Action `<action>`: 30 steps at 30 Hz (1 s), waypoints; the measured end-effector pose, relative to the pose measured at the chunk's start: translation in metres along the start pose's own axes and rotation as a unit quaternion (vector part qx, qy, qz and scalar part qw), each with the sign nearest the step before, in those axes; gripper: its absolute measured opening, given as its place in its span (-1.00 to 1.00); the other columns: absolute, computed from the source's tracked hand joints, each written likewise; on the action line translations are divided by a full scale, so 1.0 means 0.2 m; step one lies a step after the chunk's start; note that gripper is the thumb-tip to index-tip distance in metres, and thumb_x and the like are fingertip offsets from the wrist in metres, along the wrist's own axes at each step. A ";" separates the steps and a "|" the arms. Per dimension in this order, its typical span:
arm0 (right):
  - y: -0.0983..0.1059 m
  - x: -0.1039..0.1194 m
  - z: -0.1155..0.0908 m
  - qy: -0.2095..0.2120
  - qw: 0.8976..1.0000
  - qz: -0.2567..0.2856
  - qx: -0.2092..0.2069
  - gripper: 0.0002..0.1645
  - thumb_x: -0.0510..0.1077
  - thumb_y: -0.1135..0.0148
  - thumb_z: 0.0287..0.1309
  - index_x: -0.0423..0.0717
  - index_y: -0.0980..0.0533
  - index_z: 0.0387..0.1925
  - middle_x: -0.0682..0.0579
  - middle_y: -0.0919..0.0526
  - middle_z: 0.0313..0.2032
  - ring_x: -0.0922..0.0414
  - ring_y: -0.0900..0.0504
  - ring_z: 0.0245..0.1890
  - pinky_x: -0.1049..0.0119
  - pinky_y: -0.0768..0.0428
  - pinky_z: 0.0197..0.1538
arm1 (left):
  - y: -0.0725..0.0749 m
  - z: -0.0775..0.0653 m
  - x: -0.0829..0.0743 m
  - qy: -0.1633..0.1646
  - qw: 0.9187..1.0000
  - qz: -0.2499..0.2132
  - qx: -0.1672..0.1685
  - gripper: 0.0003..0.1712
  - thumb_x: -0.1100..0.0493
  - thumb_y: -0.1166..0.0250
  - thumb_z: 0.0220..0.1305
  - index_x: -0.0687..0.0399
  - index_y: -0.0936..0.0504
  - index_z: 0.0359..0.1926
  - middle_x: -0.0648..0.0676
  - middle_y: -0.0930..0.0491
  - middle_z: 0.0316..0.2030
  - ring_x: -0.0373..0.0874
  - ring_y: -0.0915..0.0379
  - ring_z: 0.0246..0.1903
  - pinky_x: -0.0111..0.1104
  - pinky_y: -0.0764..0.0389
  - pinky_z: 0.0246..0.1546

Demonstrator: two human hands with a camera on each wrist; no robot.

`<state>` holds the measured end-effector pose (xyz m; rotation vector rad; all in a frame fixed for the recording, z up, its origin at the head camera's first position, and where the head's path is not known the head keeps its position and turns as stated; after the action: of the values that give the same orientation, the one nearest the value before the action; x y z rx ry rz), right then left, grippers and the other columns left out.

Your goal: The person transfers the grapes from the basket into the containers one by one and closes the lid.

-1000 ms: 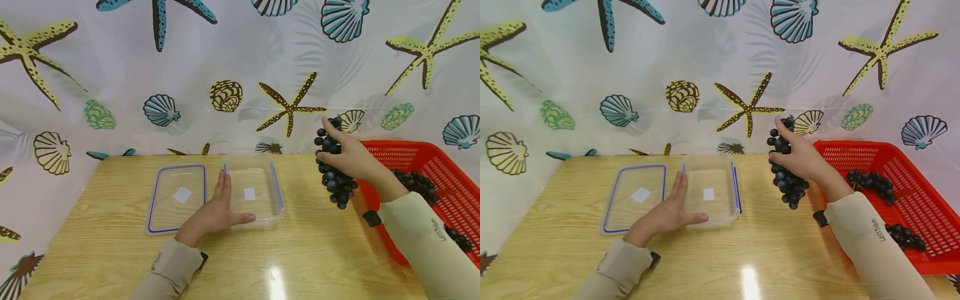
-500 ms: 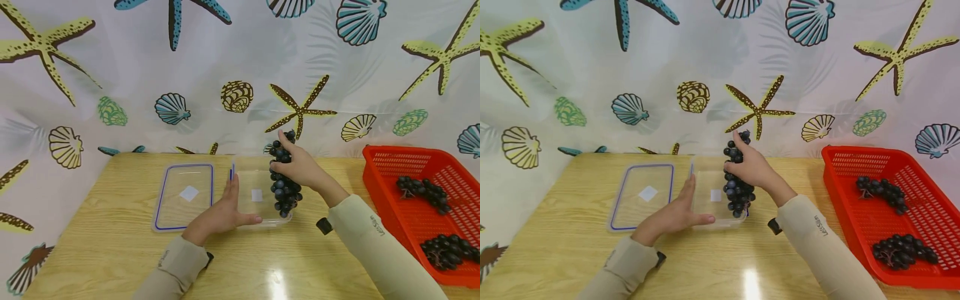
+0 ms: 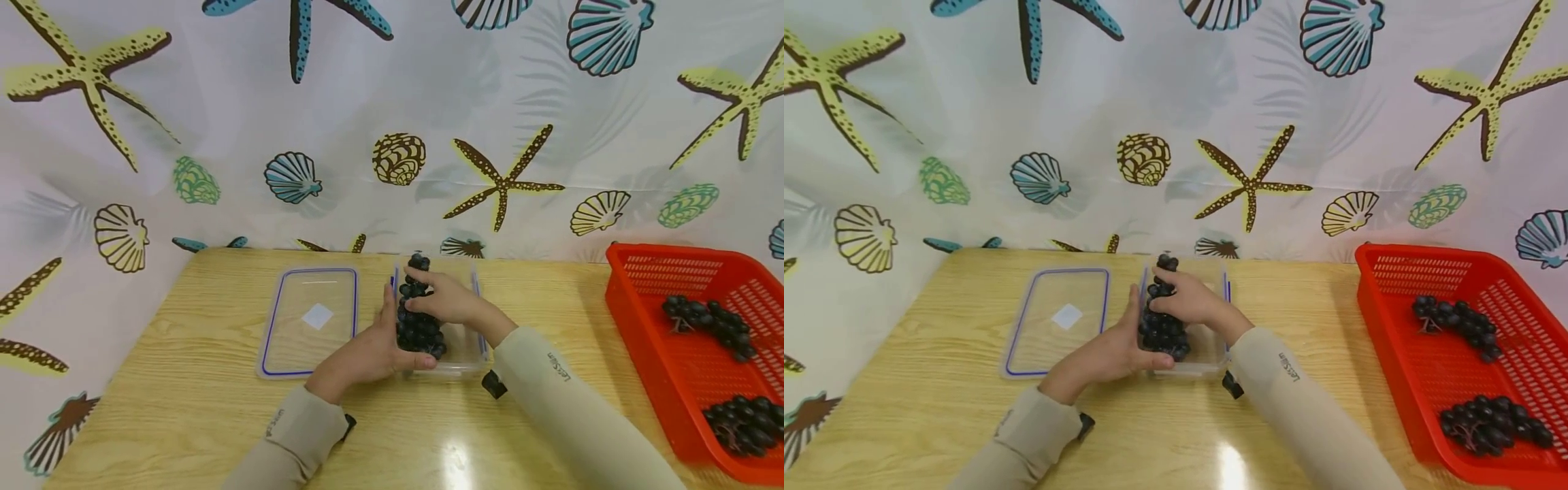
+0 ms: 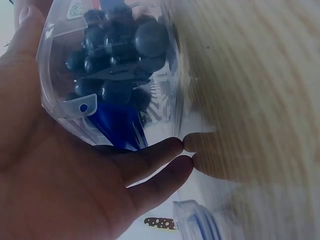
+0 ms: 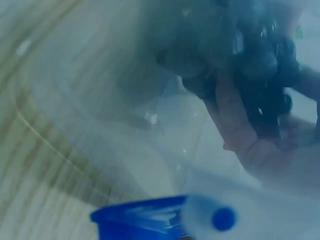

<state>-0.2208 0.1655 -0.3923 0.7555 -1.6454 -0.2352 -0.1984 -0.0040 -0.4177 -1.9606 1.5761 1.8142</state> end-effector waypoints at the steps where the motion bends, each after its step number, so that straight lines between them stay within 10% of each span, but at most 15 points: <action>1: -0.01 0.00 0.00 0.003 1.000 0.003 0.005 -0.15 -0.05 -0.21 0.43 0.06 -0.06 0.60 -0.19 -0.22 0.48 -0.01 -0.61 -0.13 0.00 -0.56 0.02 | 0.00 0.00 0.00 -0.002 1.000 -0.002 0.002 0.59 -0.40 -0.43 0.11 -0.19 0.79 0.47 0.28 0.46 0.55 0.31 0.09 0.47 0.13 -0.20 0.33; 5: -0.01 -0.02 0.01 0.015 1.000 0.005 0.007 -0.25 -0.03 -0.17 0.46 0.00 -0.18 0.56 -0.18 -0.12 0.52 -0.11 -0.20 0.45 -0.11 -0.29 0.35 | -0.01 -0.01 0.00 -0.015 1.000 -0.002 0.004 0.58 -0.36 -0.43 0.14 -0.14 0.79 0.47 0.24 0.47 0.55 0.28 0.09 0.48 0.11 -0.20 0.34; 9: 0.00 -0.04 0.00 0.005 1.000 0.013 -0.006 -0.28 -0.09 -0.14 0.46 -0.06 -0.19 0.55 -0.22 -0.08 0.53 -0.23 -0.55 0.09 -0.09 -0.48 0.14 | -0.01 -0.01 0.00 -0.014 1.000 -0.002 0.002 0.58 -0.35 -0.43 0.15 -0.14 0.79 0.47 0.26 0.43 0.55 0.29 0.04 0.47 0.11 -0.23 0.33; 16: 0.00 0.01 -0.09 -0.016 0.992 -0.105 -0.066 -0.27 -0.06 -0.16 0.45 -0.24 -0.21 0.51 -0.29 -0.42 0.33 -0.21 -0.42 0.30 -0.15 -0.34 0.31 | 0.00 -0.01 -0.01 -0.003 1.000 -0.001 0.005 0.57 -0.37 -0.42 0.14 -0.14 0.77 0.48 0.31 0.40 0.55 0.29 0.00 0.45 0.10 -0.25 0.32; 22: -0.07 0.07 -0.14 -0.038 0.986 -0.163 -0.011 -0.17 0.01 -0.24 0.41 -0.15 -0.16 0.55 -0.25 -0.40 0.36 -0.19 -0.40 0.33 -0.11 -0.40 0.28 | 0.01 0.00 -0.02 -0.014 1.000 -0.010 0.001 0.58 -0.35 -0.44 0.14 -0.13 0.77 0.48 0.28 0.39 0.55 0.27 -0.10 0.42 0.05 -0.29 0.31; 30: -0.10 0.06 -0.10 -0.048 0.984 -0.167 -0.026 -0.26 -0.01 -0.25 0.42 -0.07 -0.27 0.51 -0.18 -0.45 0.34 -0.09 -0.62 0.04 0.03 -0.49 0.15 | 0.00 0.00 0.00 -0.012 1.000 -0.018 0.006 0.57 -0.34 -0.43 0.16 -0.15 0.78 0.47 0.30 0.40 0.55 0.28 -0.10 0.42 0.08 -0.27 0.31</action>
<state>-0.1962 0.1494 -0.3893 0.9920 -1.5884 -0.5584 -0.1983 -0.0033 -0.4175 -1.9418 1.5312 1.8043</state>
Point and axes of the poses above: each hand's wrist, its own z-axis towards the middle knuckle, its own y-axis out of the back of the hand, x = y × z, the point moved 3 cm from there along z, towards the middle knuckle
